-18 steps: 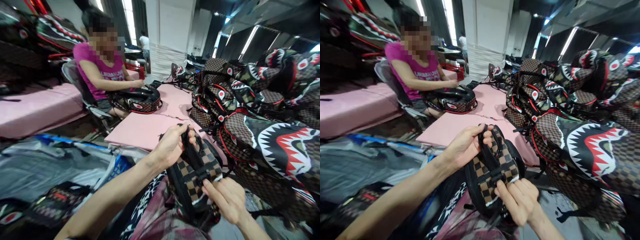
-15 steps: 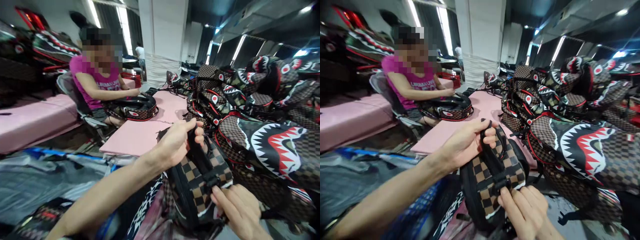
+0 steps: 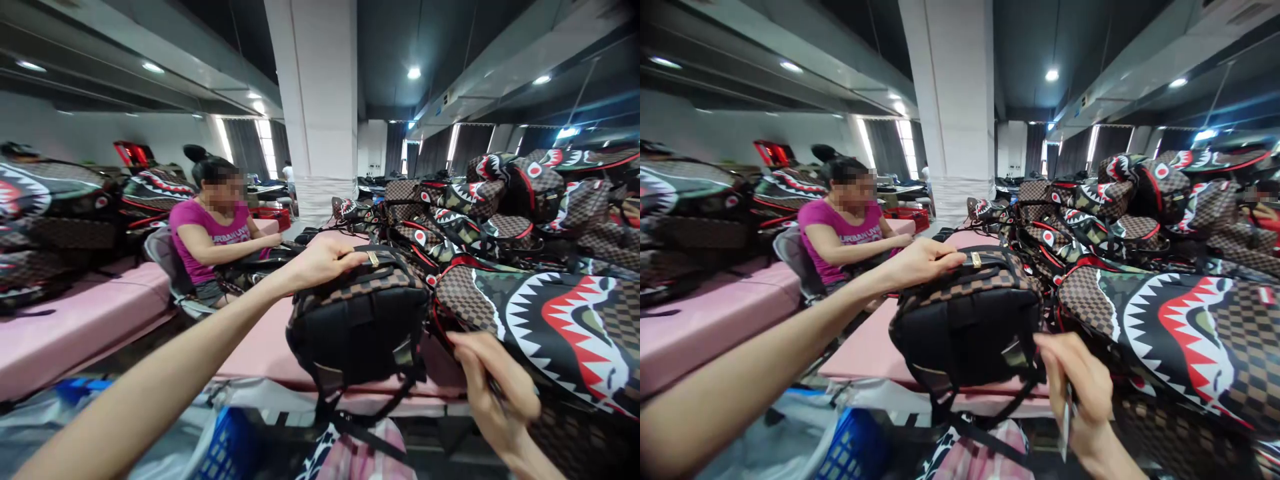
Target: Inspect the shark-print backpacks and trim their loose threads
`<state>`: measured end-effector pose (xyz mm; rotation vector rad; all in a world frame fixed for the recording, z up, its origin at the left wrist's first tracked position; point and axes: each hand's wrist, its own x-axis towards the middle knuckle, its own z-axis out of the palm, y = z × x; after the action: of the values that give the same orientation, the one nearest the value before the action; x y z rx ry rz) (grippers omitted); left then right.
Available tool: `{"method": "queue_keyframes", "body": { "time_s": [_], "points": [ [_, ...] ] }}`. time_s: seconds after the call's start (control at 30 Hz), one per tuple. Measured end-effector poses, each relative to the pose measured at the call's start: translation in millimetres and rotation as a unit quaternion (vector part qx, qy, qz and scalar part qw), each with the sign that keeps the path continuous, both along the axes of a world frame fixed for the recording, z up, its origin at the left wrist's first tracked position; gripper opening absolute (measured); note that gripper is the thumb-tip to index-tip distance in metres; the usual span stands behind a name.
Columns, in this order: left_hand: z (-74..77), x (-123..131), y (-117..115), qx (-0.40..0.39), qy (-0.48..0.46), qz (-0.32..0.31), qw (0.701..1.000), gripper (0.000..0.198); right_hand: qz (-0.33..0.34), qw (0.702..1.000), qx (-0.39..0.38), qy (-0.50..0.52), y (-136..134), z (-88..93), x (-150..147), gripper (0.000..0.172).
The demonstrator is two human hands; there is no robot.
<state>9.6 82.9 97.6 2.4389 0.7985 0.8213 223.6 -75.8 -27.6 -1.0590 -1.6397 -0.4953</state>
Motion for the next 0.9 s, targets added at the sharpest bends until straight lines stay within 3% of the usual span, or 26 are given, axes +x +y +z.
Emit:
{"method": "queue_keyframes", "body": {
  "time_s": [0.07,0.13,0.2,0.3,0.47,0.9],
  "points": [
    [-13.2,-7.4,13.0,0.119,-0.016,-0.003,0.993,0.044,-0.01,0.999,-0.027,0.014,23.0,-1.1,14.3,0.028],
    [-22.1,-12.0,19.3,0.199,-0.002,-0.056,0.978,0.043,0.001,0.998,-0.05,0.027,39.7,-4.0,20.0,0.021],
    [-27.8,-14.5,22.1,0.264,0.004,-0.105,0.959,0.043,0.028,0.998,-0.035,0.039,45.1,-12.5,19.0,0.014],
    [-33.0,-14.2,23.8,0.329,-0.022,-0.127,0.936,0.044,0.049,0.998,0.012,0.026,37.5,-32.5,14.8,0.02],
    [-36.1,-3.7,21.2,0.367,-0.033,-0.136,0.92,0.043,0.067,0.996,0.023,0.054,32.4,-53.0,21.9,0.028],
    [-34.6,6.6,10.4,0.371,-0.001,-0.076,0.926,0.039,0.093,0.992,0.036,0.079,44.8,-52.8,34.6,0.024]
  ]
}}
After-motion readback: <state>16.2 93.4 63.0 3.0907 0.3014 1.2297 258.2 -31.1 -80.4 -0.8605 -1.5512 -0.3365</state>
